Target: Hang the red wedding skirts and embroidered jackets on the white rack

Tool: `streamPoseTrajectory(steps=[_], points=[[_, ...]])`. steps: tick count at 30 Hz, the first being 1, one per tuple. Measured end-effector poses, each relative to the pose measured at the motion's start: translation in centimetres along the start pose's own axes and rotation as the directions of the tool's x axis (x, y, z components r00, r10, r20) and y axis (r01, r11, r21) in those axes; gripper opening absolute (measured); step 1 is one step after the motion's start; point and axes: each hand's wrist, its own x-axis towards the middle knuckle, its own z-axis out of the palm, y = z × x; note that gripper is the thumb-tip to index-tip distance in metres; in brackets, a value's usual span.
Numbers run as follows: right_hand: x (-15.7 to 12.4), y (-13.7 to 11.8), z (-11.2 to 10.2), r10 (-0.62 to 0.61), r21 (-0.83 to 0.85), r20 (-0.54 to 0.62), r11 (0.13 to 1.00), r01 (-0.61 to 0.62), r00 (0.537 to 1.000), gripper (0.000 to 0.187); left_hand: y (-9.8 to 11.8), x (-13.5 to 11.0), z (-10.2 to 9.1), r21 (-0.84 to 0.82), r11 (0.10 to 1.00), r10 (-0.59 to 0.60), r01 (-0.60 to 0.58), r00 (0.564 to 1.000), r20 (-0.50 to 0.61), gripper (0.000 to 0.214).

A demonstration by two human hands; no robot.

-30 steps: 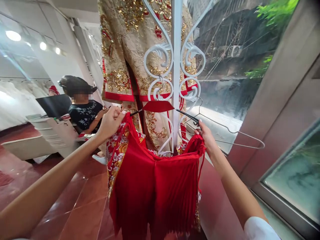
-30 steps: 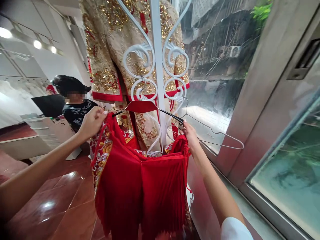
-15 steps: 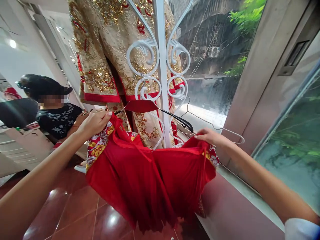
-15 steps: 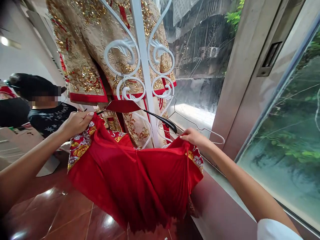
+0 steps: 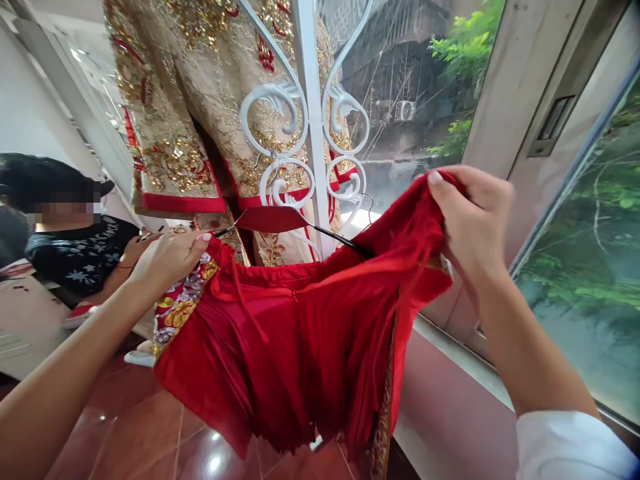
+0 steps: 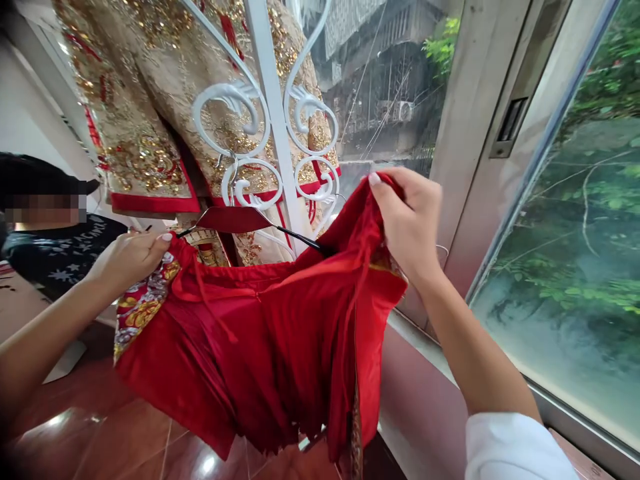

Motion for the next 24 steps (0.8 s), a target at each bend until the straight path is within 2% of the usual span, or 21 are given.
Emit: streamPoseTrajectory(steps=[2,4,7,9,10,11,14,15,16,19,20,21,24], points=[[-3.0,-1.8,-1.3,-0.137,-0.136,0.093,0.980,0.148,0.986,0.014,0.3,-0.4,0.0,0.010,1.000,-0.008,0.008,0.999,-0.034,0.048],[-7.3,-2.1,-1.0,-0.210,-0.132,0.306,0.956,0.260,0.929,0.013,0.7,-0.8,-0.1,0.021,0.999,-0.029,0.030,0.998,-0.059,0.049],[-13.7,-0.4,1.7,-0.199,-0.052,0.529,0.963,0.265,0.825,0.021,1.4,-1.4,-0.6,0.007,0.999,-0.051,0.051,0.997,-0.066,0.048],[-15.8,1.1,3.6,-0.130,-0.112,0.625,0.961,0.253,0.770,0.027,1.7,-1.6,-0.9,-0.022,0.999,-0.049,0.048,0.996,-0.069,0.046],[-15.8,1.7,4.3,-0.096,-0.163,0.642,0.952,0.258,0.760,0.027,1.7,-1.6,-1.0,-0.039,0.998,-0.050,0.047,0.996,-0.072,0.045],[-15.1,2.1,4.8,-0.071,-0.221,0.627,0.939,0.265,0.776,0.028,1.8,-1.7,-1.0,-0.060,0.997,-0.050,0.046,0.996,-0.073,0.044],[-10.1,2.5,6.2,-0.102,-0.338,0.464,0.898,0.282,0.880,0.038,1.7,-1.8,-1.2,-0.165,0.986,-0.023,0.010,0.997,-0.078,0.040],[-8.0,2.6,7.0,-0.132,-0.326,0.443,0.898,0.296,0.887,0.042,1.7,-1.9,-1.3,-0.213,0.977,-0.008,-0.011,0.996,-0.084,0.040],[-6.1,2.7,7.9,-0.163,-0.270,0.482,0.907,0.323,0.861,0.045,1.7,-2.0,-1.4,-0.263,0.964,0.002,-0.027,0.995,-0.097,0.039],[-2.0,3.2,11.6,-0.210,-0.020,0.683,0.952,0.305,0.699,0.046,1.7,-2.3,-1.9,-0.386,0.922,-0.035,-0.026,0.988,-0.149,0.041],[-1.4,3.4,12.7,-0.215,0.028,0.716,0.959,0.281,0.664,0.044,1.7,-2.5,-2.1,-0.414,0.910,-0.063,-0.012,0.984,-0.166,0.042],[-1.2,3.5,13.5,-0.217,0.052,0.728,0.963,0.263,0.650,0.043,1.8,-2.6,-2.3,-0.436,0.900,-0.093,0.004,0.979,-0.184,0.043],[-1.5,3.7,14.5,-0.239,0.068,0.715,0.959,0.275,0.657,0.041,1.8,-2.9,-2.7,-0.469,0.882,-0.186,0.043,0.947,-0.263,0.045]])
